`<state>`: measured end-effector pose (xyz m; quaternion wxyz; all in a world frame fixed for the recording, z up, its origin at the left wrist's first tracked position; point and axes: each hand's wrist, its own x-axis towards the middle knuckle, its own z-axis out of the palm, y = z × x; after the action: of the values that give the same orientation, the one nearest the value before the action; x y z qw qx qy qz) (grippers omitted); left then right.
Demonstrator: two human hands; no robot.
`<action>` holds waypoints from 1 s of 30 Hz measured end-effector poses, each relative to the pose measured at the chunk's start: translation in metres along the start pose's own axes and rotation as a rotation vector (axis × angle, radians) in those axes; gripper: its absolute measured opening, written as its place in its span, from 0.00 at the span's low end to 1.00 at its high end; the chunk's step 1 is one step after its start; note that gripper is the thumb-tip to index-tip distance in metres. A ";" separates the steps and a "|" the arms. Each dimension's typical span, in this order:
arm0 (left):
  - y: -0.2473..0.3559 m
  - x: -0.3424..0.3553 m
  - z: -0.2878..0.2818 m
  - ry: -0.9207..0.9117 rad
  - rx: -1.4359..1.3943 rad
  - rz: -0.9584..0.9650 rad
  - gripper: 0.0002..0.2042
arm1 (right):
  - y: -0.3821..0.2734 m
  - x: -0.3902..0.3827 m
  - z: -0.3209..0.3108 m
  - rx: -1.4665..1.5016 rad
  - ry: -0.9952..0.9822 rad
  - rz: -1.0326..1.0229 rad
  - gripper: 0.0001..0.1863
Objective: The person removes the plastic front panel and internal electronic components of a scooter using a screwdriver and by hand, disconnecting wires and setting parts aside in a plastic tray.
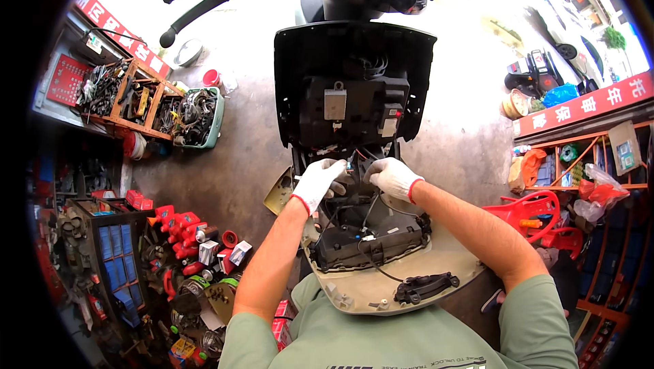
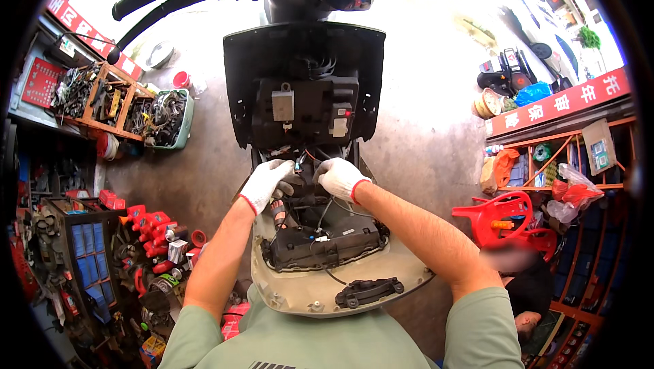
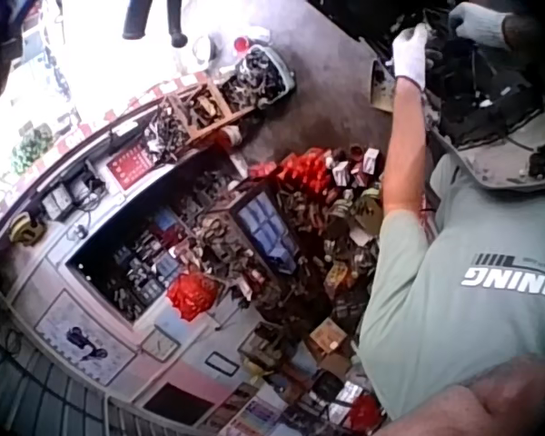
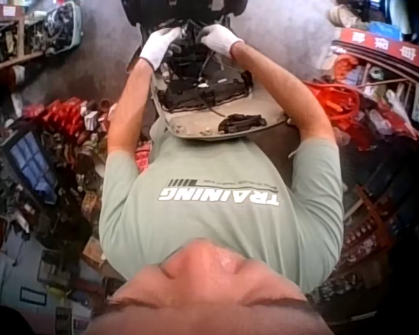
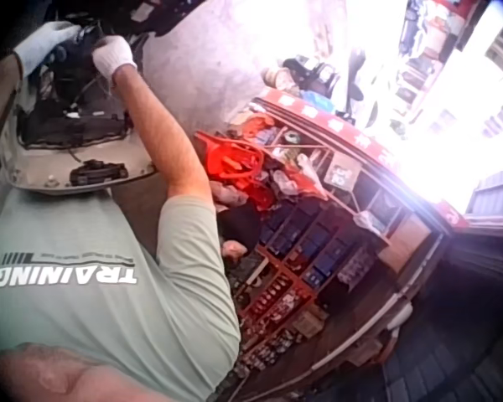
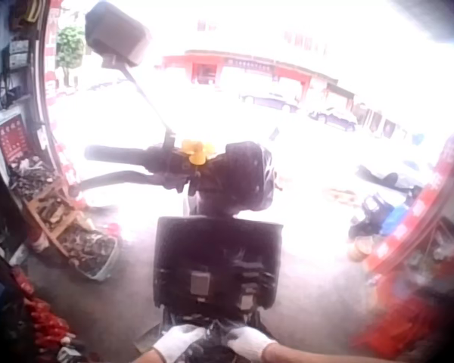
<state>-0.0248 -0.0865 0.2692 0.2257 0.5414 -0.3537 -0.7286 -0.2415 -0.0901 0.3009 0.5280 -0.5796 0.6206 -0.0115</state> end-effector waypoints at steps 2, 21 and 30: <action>0.002 -0.002 0.009 0.002 0.015 -0.010 0.18 | 0.011 0.008 -0.005 0.062 -0.013 0.027 0.15; -0.021 0.019 -0.014 -0.078 -0.355 0.002 0.11 | 0.030 0.023 -0.042 0.364 0.154 0.127 0.15; -0.027 0.013 -0.008 -0.063 -0.343 0.016 0.07 | 0.021 0.028 -0.015 0.066 0.083 -0.011 0.17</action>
<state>-0.0202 -0.0805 0.2391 0.3091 0.4693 -0.2353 -0.7930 -0.2599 -0.1123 0.2762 0.5207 -0.5641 0.6382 -0.0588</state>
